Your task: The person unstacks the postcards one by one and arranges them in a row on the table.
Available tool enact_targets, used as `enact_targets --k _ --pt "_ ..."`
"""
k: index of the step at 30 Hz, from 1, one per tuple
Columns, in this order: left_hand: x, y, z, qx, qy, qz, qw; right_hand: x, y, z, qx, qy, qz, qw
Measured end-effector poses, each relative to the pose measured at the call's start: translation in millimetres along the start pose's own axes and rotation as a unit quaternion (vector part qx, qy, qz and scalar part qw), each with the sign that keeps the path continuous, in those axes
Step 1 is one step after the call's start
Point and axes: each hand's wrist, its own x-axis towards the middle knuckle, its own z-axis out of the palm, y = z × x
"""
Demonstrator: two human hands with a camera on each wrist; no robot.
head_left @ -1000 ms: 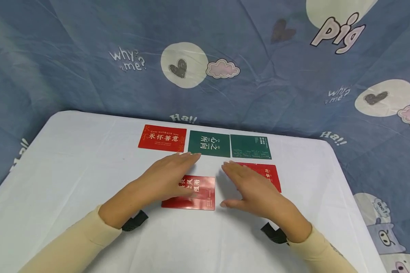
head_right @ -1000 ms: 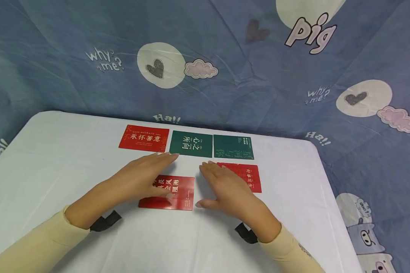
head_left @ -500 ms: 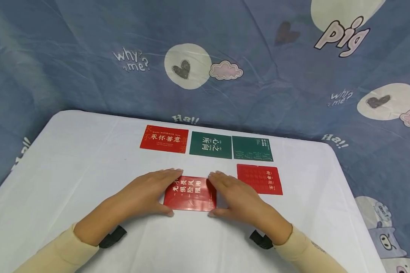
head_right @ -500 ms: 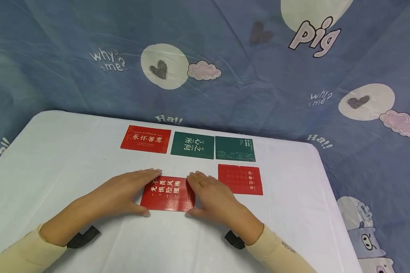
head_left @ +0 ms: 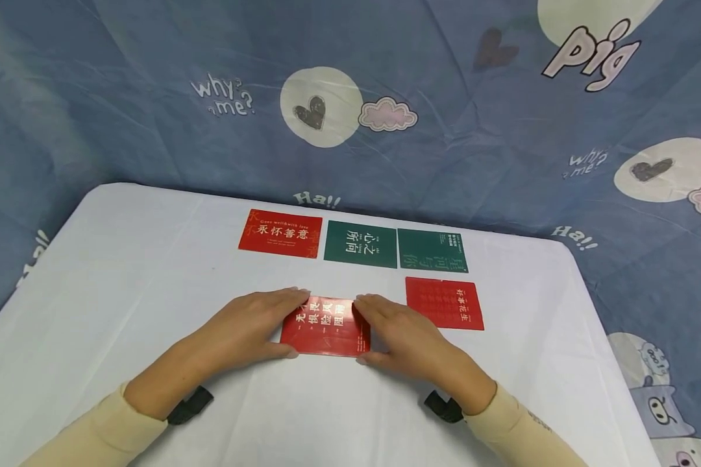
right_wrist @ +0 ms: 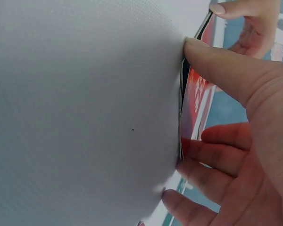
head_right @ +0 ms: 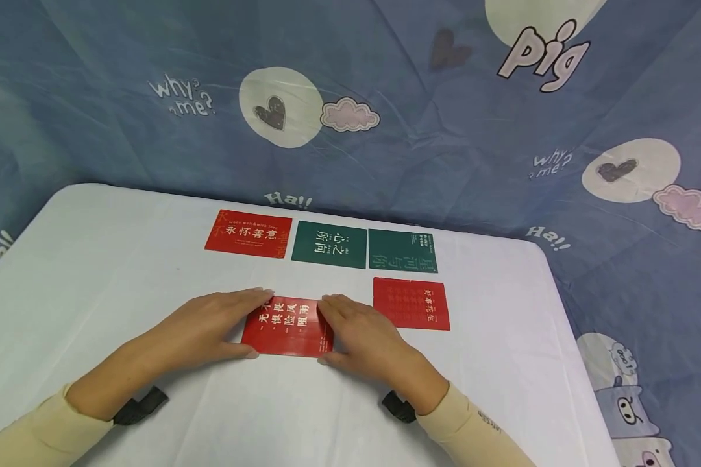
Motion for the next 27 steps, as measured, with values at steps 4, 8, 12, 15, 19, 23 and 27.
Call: enact_targets --k 4,8,12,15,19,23,27 --pt "-0.3 -1.2 0.9 0.002 0.004 0.003 1.0000 0.6 -0.1 0.2 0.006 0.004 -0.001 1.000" --pt "-0.5 -1.8 1.1 0.002 0.006 0.005 1.0000 -0.1 -0.3 0.6 0.011 0.004 0.002 1.000" --pt "0.2 -1.7 0.9 0.000 0.003 0.006 1.0000 -1.1 -0.8 -0.5 0.013 0.003 0.004 1.000" --pt "0.7 -1.9 0.5 0.003 0.004 0.012 0.9999 -1.4 -0.7 -2.1 0.012 0.002 0.003 1.000" --pt "0.9 -2.4 0.3 0.009 0.006 0.021 0.9997 -1.5 -0.5 -3.4 0.009 0.002 0.000 1.000" --pt "0.1 -2.6 -0.2 0.013 0.006 0.023 0.9996 -1.2 -0.9 -3.3 0.008 0.003 -0.004 1.000" --pt "-1.1 -2.9 -0.7 0.014 0.006 0.025 0.9996 -1.2 -1.1 -2.7 0.002 0.007 -0.009 1.000"
